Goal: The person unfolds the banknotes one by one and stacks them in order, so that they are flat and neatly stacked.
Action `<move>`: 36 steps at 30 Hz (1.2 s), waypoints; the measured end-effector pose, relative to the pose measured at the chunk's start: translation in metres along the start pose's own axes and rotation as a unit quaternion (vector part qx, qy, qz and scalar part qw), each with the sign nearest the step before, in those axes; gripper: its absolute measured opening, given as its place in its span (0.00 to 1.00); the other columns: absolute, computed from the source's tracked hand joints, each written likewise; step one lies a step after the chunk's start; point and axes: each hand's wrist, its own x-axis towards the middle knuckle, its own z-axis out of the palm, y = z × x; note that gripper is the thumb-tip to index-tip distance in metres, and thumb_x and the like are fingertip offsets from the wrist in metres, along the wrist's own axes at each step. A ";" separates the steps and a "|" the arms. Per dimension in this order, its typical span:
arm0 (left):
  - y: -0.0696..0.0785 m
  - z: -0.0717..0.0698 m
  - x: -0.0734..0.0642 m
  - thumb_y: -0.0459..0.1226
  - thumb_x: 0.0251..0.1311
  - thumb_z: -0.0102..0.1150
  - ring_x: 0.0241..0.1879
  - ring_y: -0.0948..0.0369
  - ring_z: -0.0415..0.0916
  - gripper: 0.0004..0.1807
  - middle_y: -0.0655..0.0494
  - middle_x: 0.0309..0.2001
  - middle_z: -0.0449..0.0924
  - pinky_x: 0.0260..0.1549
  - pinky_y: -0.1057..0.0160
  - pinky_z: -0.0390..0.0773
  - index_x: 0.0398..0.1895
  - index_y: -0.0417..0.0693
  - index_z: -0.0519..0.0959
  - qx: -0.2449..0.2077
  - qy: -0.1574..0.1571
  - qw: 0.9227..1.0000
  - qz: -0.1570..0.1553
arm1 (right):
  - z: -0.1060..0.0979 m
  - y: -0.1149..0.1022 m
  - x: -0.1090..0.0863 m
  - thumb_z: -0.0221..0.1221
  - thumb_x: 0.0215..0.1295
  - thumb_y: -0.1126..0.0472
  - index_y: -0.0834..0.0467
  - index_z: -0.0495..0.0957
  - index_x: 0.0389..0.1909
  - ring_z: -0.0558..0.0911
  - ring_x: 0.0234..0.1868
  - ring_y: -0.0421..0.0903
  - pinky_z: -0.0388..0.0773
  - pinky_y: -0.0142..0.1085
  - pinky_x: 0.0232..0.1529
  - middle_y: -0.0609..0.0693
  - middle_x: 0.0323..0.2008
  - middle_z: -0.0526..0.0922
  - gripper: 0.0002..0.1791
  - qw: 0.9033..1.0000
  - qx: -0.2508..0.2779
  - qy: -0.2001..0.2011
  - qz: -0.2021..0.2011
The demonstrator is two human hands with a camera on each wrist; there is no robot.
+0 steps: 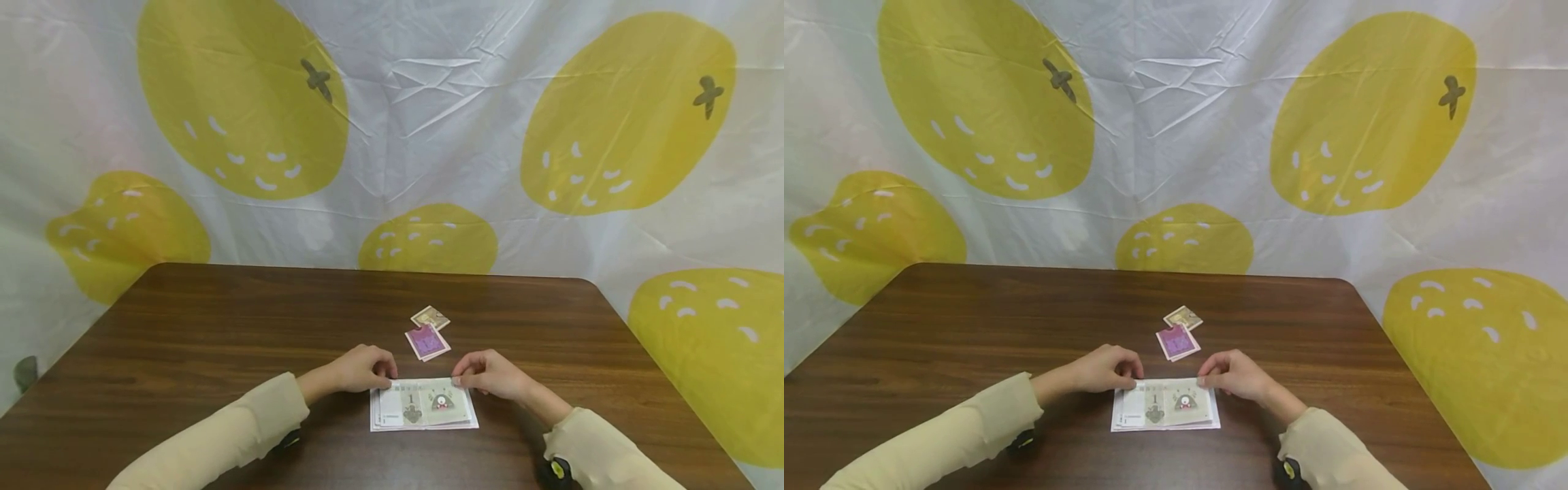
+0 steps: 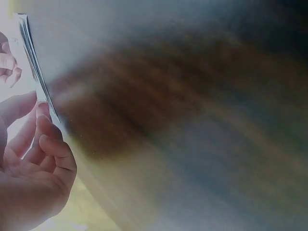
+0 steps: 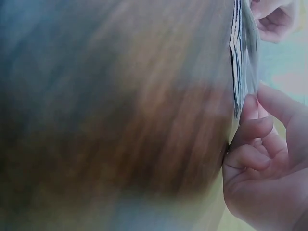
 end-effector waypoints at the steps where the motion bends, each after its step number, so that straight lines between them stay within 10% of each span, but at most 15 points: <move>1: 0.000 0.000 0.000 0.32 0.45 0.61 0.17 0.70 0.63 0.04 0.65 0.15 0.67 0.19 0.71 0.64 0.26 0.46 0.77 0.001 0.000 1.000 0.000 | 0.000 0.000 0.000 0.60 0.53 0.61 0.62 0.77 0.30 0.65 0.16 0.38 0.61 0.27 0.15 0.46 0.19 0.72 0.07 1.000 -0.009 0.002 -0.002; 10: 0.002 0.002 0.000 0.30 0.44 0.61 0.16 0.70 0.61 0.06 0.64 0.15 0.65 0.18 0.70 0.62 0.26 0.44 0.74 0.013 0.006 1.000 0.001 | 0.003 -0.002 0.000 0.60 0.47 0.70 0.60 0.76 0.26 0.67 0.18 0.37 0.62 0.28 0.18 0.44 0.18 0.71 0.04 0.994 -0.105 0.024 -0.035; 36: -0.013 -0.017 0.023 0.32 0.50 0.60 0.14 0.67 0.68 0.08 0.60 0.19 0.71 0.20 0.68 0.69 0.34 0.39 0.75 -0.054 0.086 0.993 -0.056 | -0.019 -0.003 0.033 0.61 0.51 0.64 0.67 0.75 0.35 0.65 0.14 0.40 0.62 0.31 0.15 0.50 0.19 0.73 0.12 0.992 0.016 0.110 0.057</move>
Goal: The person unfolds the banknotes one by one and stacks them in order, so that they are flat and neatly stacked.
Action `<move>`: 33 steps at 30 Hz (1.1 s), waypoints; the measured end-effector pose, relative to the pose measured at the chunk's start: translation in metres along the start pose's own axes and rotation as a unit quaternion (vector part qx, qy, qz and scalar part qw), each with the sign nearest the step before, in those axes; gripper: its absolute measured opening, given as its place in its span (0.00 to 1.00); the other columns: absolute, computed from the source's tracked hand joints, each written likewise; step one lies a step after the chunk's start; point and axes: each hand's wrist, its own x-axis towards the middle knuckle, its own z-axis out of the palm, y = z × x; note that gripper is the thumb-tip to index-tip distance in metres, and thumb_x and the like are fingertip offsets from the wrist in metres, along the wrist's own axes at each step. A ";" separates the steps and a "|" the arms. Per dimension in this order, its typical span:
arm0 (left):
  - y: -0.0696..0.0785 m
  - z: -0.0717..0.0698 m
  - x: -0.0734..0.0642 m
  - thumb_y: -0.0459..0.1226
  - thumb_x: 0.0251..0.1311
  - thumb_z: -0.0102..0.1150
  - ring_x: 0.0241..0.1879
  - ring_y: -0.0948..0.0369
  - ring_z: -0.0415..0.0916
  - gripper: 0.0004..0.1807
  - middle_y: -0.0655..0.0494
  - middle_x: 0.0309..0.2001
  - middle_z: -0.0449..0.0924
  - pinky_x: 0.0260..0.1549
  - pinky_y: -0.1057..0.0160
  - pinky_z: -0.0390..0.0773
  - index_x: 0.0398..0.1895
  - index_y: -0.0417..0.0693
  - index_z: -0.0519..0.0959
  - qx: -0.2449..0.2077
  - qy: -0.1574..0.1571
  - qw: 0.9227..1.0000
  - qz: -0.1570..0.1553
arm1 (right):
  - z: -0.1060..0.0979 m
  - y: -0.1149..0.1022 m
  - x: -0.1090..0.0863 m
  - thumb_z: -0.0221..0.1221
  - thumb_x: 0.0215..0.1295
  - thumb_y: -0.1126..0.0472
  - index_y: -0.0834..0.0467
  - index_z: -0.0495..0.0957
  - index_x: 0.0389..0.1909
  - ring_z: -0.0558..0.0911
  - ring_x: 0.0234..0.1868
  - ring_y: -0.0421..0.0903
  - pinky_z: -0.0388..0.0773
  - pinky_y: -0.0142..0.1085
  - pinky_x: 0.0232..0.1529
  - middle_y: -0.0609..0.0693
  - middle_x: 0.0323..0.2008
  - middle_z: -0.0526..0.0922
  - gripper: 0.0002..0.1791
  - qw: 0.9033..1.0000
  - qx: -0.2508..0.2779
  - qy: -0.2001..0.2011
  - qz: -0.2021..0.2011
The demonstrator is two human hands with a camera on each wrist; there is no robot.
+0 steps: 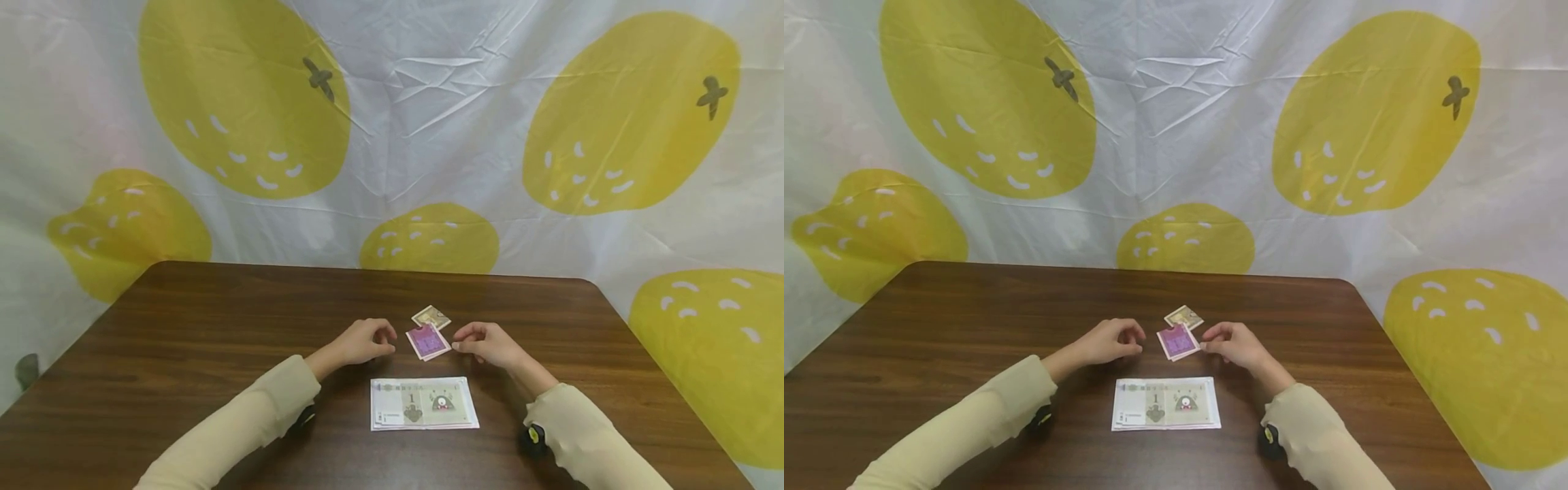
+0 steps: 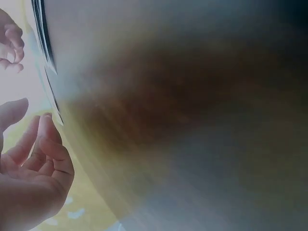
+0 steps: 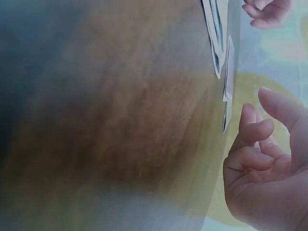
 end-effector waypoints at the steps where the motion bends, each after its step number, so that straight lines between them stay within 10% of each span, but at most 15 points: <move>1: -0.001 0.000 0.002 0.32 0.50 0.59 0.14 0.67 0.68 0.08 0.60 0.19 0.71 0.20 0.69 0.69 0.34 0.39 0.75 0.000 0.002 1.000 -0.005 | 0.000 0.001 0.002 0.61 0.51 0.64 0.66 0.75 0.35 0.65 0.14 0.40 0.62 0.31 0.15 0.50 0.19 0.73 0.12 1.000 -0.001 0.003 0.004; 33: -0.001 0.012 0.043 0.36 0.48 0.62 0.29 0.59 0.71 0.14 0.53 0.30 0.76 0.30 0.65 0.71 0.39 0.41 0.78 -0.002 -0.003 0.996 -0.086 | 0.010 0.001 0.020 0.61 0.50 0.65 0.67 0.72 0.38 0.64 0.11 0.39 0.58 0.29 0.11 0.47 0.16 0.71 0.14 0.999 -0.018 -0.025 0.030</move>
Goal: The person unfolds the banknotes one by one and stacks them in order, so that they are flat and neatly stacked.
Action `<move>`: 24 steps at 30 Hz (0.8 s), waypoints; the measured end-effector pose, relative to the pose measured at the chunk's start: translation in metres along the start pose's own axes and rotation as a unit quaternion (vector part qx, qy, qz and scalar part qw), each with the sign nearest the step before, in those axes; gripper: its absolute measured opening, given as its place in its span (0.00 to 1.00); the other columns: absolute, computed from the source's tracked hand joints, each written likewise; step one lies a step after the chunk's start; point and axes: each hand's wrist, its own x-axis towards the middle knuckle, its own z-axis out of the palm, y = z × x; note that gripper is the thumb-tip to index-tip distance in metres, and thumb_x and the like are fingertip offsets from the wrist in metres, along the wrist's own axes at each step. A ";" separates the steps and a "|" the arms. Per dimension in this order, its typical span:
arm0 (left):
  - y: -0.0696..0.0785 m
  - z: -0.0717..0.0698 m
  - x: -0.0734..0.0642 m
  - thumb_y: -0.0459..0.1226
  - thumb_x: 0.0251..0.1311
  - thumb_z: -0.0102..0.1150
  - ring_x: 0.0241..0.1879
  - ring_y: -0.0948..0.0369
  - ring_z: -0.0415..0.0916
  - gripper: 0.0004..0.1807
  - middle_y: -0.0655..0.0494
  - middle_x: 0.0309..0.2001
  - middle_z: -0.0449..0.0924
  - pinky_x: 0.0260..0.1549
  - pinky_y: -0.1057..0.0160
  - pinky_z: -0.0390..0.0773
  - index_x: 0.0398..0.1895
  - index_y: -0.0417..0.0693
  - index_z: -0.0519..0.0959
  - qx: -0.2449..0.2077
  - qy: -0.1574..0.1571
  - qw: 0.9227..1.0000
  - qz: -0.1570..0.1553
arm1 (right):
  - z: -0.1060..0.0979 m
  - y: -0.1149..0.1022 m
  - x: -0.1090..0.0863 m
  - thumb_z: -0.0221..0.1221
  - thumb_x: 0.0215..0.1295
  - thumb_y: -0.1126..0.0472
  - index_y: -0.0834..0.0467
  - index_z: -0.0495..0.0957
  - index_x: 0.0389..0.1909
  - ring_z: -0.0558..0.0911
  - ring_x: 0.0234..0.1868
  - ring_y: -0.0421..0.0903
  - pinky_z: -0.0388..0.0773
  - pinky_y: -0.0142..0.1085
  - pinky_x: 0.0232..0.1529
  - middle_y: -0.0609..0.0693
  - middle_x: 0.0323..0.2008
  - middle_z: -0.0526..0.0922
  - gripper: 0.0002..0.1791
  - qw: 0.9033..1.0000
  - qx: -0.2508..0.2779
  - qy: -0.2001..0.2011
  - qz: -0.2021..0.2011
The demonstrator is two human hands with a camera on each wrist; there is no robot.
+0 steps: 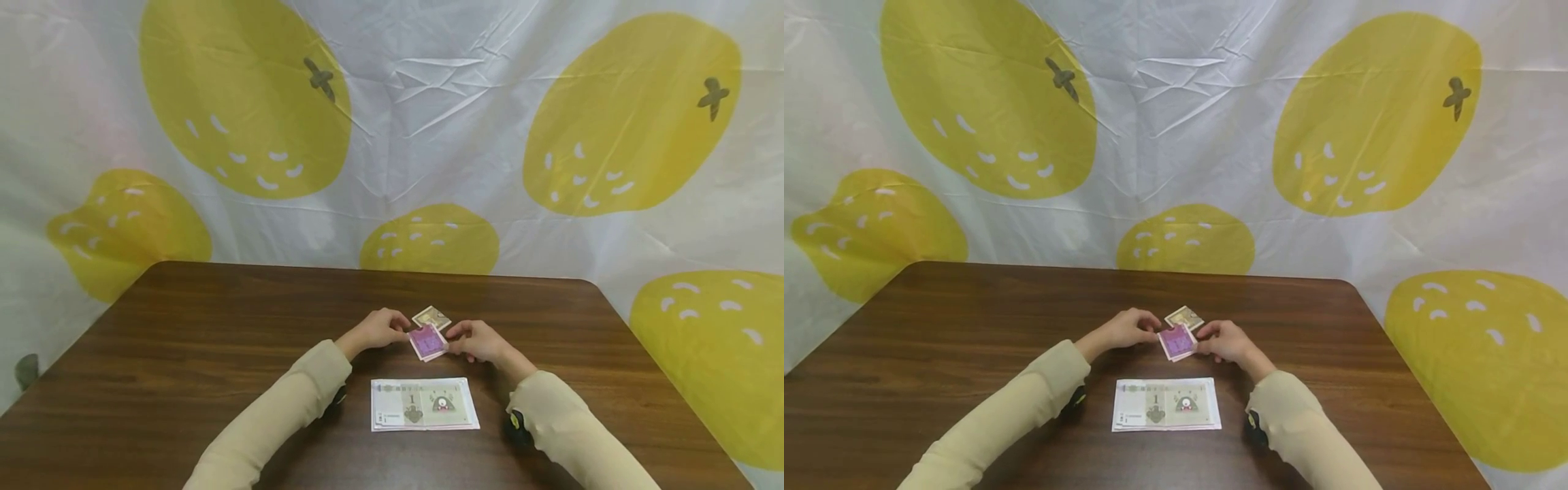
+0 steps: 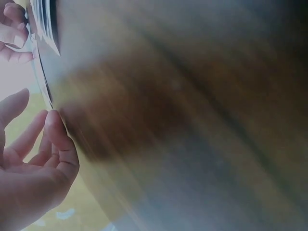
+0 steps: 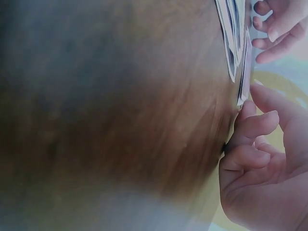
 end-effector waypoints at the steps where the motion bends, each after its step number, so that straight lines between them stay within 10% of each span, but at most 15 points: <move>1: 0.000 0.000 0.001 0.37 0.49 0.62 0.30 0.59 0.72 0.15 0.53 0.31 0.76 0.31 0.64 0.71 0.40 0.41 0.77 0.013 0.003 1.000 0.004 | 0.000 0.000 0.000 0.61 0.50 0.66 0.67 0.72 0.38 0.64 0.11 0.39 0.58 0.29 0.11 0.47 0.16 0.71 0.14 1.000 -0.001 -0.001 -0.003; 8: -0.078 0.046 0.063 0.46 0.45 0.64 0.28 0.63 0.70 0.14 0.58 0.27 0.74 0.26 0.65 0.69 0.32 0.49 0.80 0.031 0.002 0.999 0.040 | 0.003 -0.001 0.002 0.62 0.48 0.67 0.66 0.72 0.34 0.64 0.09 0.38 0.61 0.29 0.12 0.47 0.13 0.69 0.12 1.000 -0.023 0.002 -0.017; 15: 0.004 0.006 0.005 0.35 0.48 0.62 0.26 0.64 0.68 0.12 0.54 0.27 0.74 0.26 0.69 0.68 0.35 0.38 0.78 0.018 -0.002 1.000 -0.016 | 0.005 -0.007 0.001 0.63 0.46 0.66 0.62 0.74 0.31 0.64 0.09 0.38 0.61 0.29 0.12 0.46 0.12 0.66 0.10 0.996 -0.084 0.022 -0.022; 24: -0.004 0.010 0.013 0.37 0.43 0.66 0.25 0.62 0.69 0.10 0.55 0.23 0.73 0.27 0.66 0.69 0.28 0.43 0.78 -0.011 -0.013 0.999 -0.051 | 0.007 -0.007 0.000 0.63 0.47 0.65 0.61 0.74 0.31 0.64 0.09 0.39 0.61 0.29 0.12 0.47 0.12 0.65 0.10 0.994 -0.101 0.023 -0.018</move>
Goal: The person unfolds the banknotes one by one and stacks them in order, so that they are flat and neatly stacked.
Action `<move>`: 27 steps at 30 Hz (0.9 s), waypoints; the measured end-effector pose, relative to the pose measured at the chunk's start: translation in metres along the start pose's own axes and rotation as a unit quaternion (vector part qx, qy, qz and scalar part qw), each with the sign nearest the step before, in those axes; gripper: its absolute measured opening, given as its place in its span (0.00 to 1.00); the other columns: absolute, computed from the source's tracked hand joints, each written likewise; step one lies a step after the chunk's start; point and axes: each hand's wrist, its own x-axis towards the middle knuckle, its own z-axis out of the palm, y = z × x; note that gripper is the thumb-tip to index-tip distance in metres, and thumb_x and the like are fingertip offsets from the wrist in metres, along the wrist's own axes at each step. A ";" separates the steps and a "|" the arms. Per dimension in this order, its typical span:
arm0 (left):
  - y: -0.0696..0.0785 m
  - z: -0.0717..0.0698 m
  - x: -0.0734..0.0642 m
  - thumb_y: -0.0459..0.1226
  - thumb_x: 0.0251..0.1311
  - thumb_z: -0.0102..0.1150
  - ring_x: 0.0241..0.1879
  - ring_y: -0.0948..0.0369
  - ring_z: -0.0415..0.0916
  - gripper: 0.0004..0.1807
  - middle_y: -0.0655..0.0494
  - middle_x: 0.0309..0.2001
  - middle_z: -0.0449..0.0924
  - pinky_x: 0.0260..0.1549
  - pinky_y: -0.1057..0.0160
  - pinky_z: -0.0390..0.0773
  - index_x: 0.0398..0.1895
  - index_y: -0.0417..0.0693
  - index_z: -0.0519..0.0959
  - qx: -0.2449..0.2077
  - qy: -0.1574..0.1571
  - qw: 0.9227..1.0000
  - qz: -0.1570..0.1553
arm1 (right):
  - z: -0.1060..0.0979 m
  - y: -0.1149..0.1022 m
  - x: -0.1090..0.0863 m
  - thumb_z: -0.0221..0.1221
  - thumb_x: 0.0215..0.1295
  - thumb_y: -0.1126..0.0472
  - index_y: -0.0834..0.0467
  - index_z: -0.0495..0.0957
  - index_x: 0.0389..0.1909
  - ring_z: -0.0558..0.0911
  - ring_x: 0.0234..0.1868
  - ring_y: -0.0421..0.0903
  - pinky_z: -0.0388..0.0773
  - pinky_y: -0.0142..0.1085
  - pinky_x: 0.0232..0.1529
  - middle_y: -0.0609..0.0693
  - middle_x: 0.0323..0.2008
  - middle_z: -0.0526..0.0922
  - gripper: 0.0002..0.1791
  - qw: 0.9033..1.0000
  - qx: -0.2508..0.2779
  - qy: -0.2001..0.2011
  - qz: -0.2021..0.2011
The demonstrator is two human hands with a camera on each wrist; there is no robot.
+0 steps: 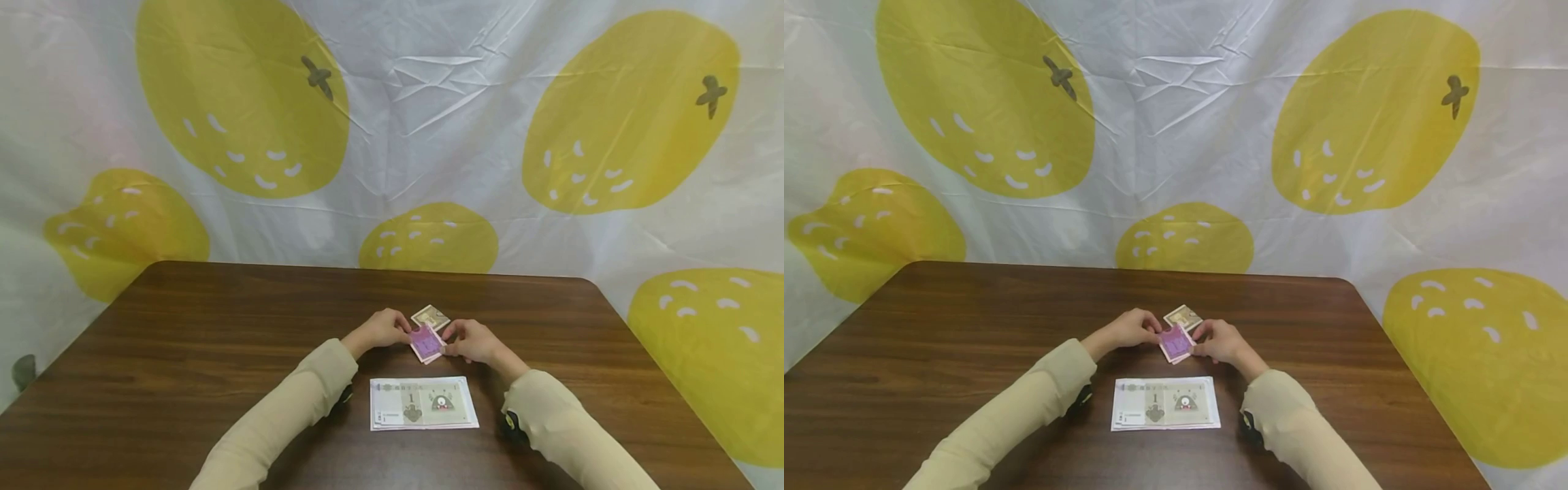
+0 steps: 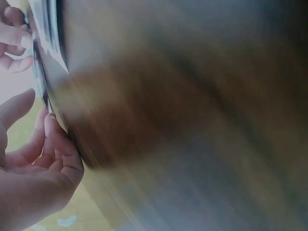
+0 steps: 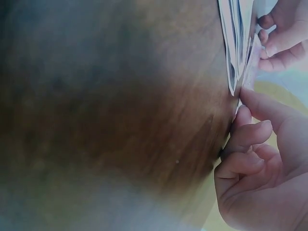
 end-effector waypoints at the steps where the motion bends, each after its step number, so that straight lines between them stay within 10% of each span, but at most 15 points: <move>1: -0.011 0.005 0.008 0.40 0.42 0.67 0.24 0.63 0.69 0.10 0.57 0.23 0.73 0.26 0.65 0.69 0.26 0.46 0.78 -0.009 0.005 1.000 0.016 | 0.000 0.000 0.000 0.63 0.47 0.65 0.61 0.74 0.31 0.64 0.09 0.39 0.61 0.29 0.12 0.47 0.12 0.65 0.10 1.000 -0.001 0.000 0.000; 27: 0.003 -0.004 -0.023 0.28 0.49 0.59 0.18 0.63 0.67 0.04 0.53 0.18 0.71 0.15 0.68 0.66 0.27 0.37 0.74 -0.168 0.015 0.986 0.014 | -0.009 0.006 -0.010 0.55 0.59 0.63 0.72 0.72 0.38 0.64 0.14 0.38 0.59 0.28 0.13 0.46 0.14 0.66 0.14 0.976 0.210 -0.051 -0.036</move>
